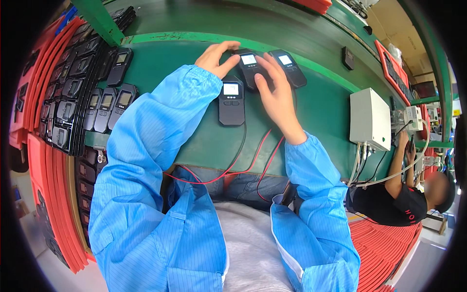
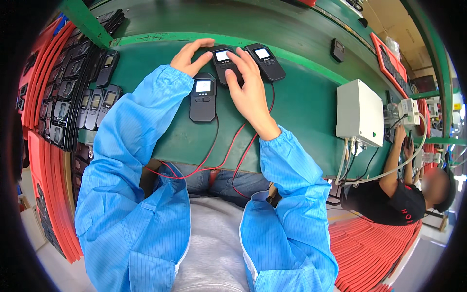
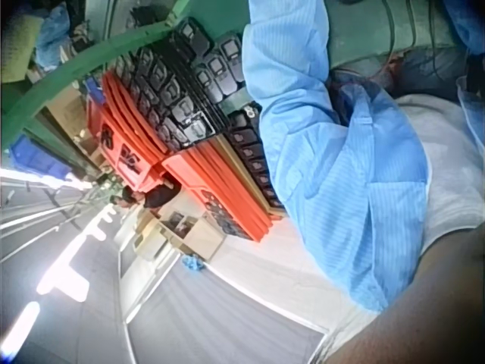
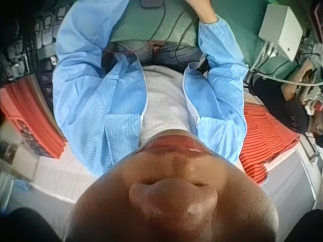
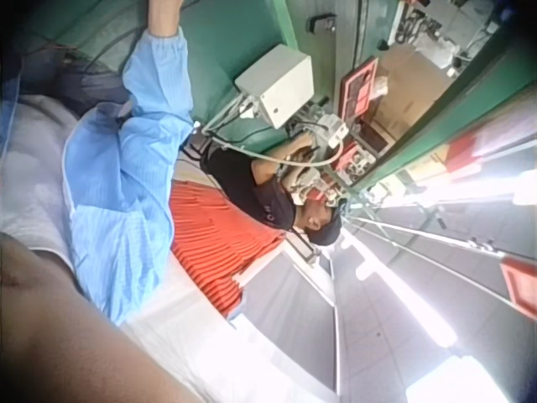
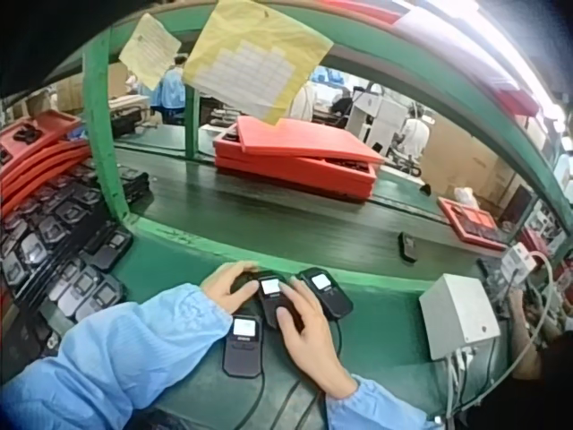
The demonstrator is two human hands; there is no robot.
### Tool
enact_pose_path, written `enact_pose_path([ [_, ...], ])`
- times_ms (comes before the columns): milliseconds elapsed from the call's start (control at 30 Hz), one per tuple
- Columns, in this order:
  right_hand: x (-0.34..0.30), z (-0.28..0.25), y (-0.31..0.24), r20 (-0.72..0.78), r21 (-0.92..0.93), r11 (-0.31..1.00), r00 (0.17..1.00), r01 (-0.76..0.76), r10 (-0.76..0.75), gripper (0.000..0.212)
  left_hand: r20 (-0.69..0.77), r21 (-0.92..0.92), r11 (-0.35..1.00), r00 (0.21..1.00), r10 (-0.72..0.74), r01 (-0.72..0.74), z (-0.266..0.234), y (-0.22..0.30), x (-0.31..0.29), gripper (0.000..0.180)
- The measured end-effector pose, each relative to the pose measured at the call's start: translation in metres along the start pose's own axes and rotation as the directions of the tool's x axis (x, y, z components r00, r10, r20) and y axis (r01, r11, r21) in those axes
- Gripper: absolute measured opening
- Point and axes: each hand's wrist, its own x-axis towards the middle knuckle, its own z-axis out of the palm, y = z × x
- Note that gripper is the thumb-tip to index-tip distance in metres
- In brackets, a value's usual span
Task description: Assembling and testing electronic handheld devices on a production line.
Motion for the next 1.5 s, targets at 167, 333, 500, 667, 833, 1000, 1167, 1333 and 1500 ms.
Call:
enact_pose_path([
  [167,0.006,-0.003,-0.002,0.046,0.409,0.861,0.949,-0.302,0.311,0.043,0.237,-0.268,0.949,0.966,-0.101,0.165,-0.004,0.011,0.001,0.037],
  [333,0.011,-0.010,0.002,0.077,0.530,0.767,0.921,-0.362,0.382,0.043,0.442,-0.207,0.971,0.897,-0.014,0.117,-0.006,0.017,-0.001,0.037],
  [500,0.011,-0.011,0.001,0.120,0.501,0.787,0.929,-0.361,0.350,0.046,0.443,-0.144,0.988,0.897,0.016,0.054,-0.005,0.017,-0.003,0.034],
  [667,0.008,-0.009,-0.002,0.204,0.631,0.662,0.910,-0.405,0.362,0.049,0.430,-0.105,0.994,0.902,0.036,0.010,-0.003,0.017,-0.004,0.034],
  [833,0.006,-0.004,0.001,0.272,0.657,0.624,0.905,-0.422,0.327,0.044,0.459,-0.018,0.999,0.887,0.054,-0.051,-0.005,0.019,-0.005,0.035],
  [1000,0.004,-0.009,0.006,0.157,0.216,0.973,0.987,-0.074,0.040,0.033,0.482,-0.007,0.999,0.875,0.049,-0.052,-0.006,0.020,-0.003,0.034],
  [1167,0.019,-0.029,0.012,-0.011,-0.184,0.976,0.993,0.116,-0.120,0.026,0.474,-0.013,0.999,0.879,0.052,-0.052,-0.007,0.017,-0.003,0.032],
  [1333,0.022,-0.040,0.044,-0.195,-0.234,0.969,0.980,-0.076,0.030,0.027,0.475,-0.011,0.999,0.879,0.046,-0.046,-0.005,0.018,-0.002,0.029],
  [1500,0.023,-0.046,0.060,-0.257,-0.190,0.968,0.960,-0.166,0.114,0.032,0.477,-0.003,0.999,0.878,0.043,-0.047,-0.005,0.019,-0.003,0.028],
])
